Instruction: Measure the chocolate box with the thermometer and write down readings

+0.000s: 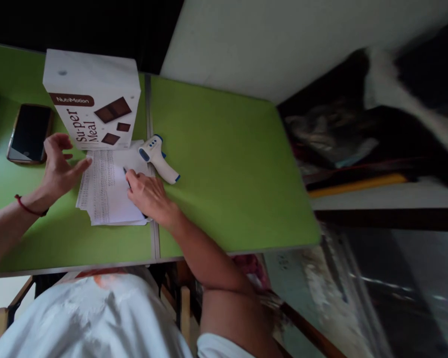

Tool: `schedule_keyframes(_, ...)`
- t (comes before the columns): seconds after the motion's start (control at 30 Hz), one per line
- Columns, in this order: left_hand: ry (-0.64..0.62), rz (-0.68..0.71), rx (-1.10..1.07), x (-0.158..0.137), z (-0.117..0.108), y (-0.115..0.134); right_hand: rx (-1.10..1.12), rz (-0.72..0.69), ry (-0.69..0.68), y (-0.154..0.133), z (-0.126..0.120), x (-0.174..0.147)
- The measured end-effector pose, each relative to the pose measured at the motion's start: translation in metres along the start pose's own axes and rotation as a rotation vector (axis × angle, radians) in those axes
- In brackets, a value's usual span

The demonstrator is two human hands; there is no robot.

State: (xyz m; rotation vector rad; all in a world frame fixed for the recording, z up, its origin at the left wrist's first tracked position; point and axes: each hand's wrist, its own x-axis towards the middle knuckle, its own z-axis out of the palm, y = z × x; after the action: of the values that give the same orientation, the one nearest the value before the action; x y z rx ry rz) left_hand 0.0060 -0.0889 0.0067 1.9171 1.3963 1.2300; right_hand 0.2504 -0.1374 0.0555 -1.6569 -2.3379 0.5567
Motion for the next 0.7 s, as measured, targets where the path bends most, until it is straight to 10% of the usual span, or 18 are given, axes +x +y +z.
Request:
schedule_keyframes(0.3,-0.360,0.133,0.412,-0.036,-0.006,0.044,0.872,-0.231,0.296,0.000,0.020,-0.007)
schedule_keyframes(0.7,-0.465,0.263,0.460,-0.036,-0.012,0.038,0.850,-0.044,0.351,-0.011,0.039,-0.017)
